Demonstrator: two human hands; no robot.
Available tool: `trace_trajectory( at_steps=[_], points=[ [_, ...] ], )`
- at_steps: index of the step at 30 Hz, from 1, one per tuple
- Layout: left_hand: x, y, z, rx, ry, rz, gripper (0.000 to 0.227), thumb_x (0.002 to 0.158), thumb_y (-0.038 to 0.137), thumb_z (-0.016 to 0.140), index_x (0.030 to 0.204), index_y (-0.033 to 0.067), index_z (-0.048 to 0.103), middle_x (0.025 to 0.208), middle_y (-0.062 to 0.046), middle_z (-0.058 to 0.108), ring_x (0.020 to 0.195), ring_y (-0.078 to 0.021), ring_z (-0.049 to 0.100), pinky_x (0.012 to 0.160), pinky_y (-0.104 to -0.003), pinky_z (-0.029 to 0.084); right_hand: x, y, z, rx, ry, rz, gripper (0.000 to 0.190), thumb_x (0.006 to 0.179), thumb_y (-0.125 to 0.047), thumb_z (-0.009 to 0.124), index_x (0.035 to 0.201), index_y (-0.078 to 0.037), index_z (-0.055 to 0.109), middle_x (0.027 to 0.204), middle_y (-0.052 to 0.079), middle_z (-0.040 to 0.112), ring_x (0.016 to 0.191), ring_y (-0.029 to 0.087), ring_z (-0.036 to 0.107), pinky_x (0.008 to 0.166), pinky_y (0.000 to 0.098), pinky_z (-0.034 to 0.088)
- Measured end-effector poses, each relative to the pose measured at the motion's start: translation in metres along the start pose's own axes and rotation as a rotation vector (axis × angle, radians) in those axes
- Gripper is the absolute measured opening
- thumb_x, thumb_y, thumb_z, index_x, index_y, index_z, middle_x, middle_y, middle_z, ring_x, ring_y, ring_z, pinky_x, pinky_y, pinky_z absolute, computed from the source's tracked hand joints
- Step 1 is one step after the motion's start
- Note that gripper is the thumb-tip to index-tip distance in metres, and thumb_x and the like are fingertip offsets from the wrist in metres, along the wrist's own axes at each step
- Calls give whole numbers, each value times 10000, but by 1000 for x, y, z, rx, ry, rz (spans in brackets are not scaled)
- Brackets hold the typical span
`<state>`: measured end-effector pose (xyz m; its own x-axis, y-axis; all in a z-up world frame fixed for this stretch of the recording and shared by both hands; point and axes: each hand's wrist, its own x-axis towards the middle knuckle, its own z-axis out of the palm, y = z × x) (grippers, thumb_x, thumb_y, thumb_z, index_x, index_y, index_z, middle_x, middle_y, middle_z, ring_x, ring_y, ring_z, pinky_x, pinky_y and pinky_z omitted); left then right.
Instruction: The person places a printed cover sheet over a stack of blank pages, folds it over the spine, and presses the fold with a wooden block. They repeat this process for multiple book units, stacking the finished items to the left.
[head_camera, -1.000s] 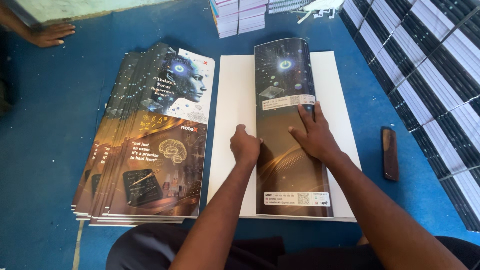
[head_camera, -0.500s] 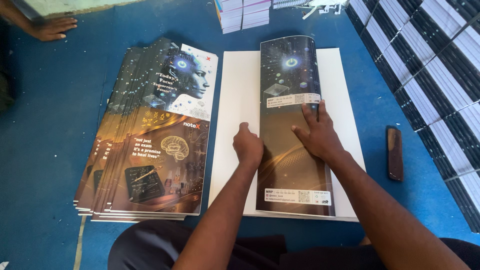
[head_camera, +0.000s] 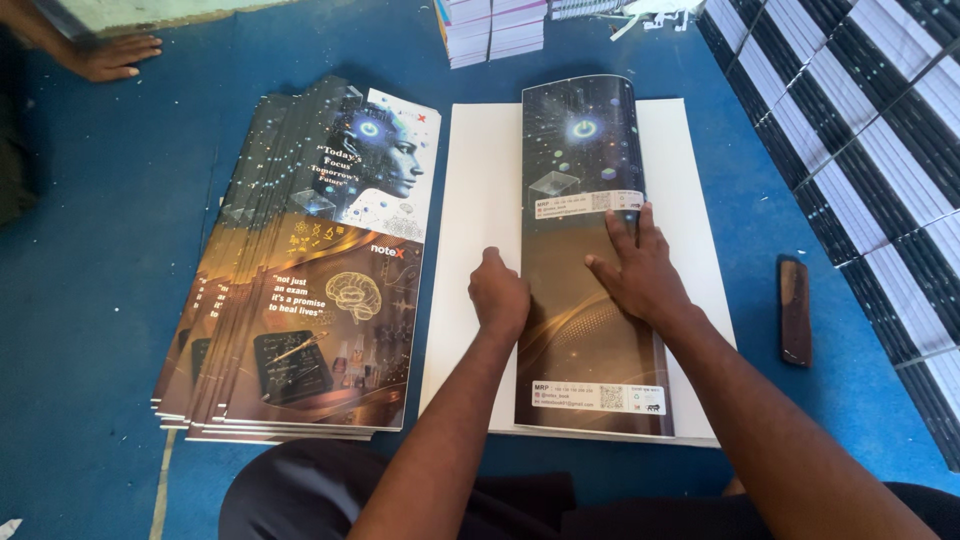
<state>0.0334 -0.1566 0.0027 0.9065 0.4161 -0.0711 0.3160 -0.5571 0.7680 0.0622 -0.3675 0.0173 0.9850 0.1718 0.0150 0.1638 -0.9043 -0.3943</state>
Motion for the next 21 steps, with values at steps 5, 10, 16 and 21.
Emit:
trace_trajectory(
  at_steps=[5,10,16,21],
  points=[
    [1,-3,0,-46,-27,-37,494,795,14,683,1277,-20,577,919,-153,754,941,-338,738,912,-439,562,0,0,0,-12,8,-17,828,932,-565,590,1623,-240,270,1651,351,50,1465,600,205,1145,611,335],
    [3,-7,3,-60,-19,-44,482,826,0,649,1304,-10,589,931,-144,761,959,-331,737,927,-440,557,0,-3,0,-20,-14,4,837,920,-579,593,1620,-253,271,1658,337,45,1460,611,206,1122,623,364],
    [3,-8,2,-88,-7,-17,493,815,-3,654,1304,-17,592,920,-139,767,945,-322,745,931,-438,551,3,-6,1,-100,-86,66,849,914,-630,547,1626,-283,240,1682,289,15,1474,602,179,1123,614,369],
    [-2,-2,-2,-73,-52,0,423,840,30,627,1261,64,660,942,-156,761,945,-343,737,919,-446,563,4,-5,5,-178,-92,57,853,924,-662,502,1633,-288,209,1682,283,7,1471,607,173,1127,610,363]
  ],
)
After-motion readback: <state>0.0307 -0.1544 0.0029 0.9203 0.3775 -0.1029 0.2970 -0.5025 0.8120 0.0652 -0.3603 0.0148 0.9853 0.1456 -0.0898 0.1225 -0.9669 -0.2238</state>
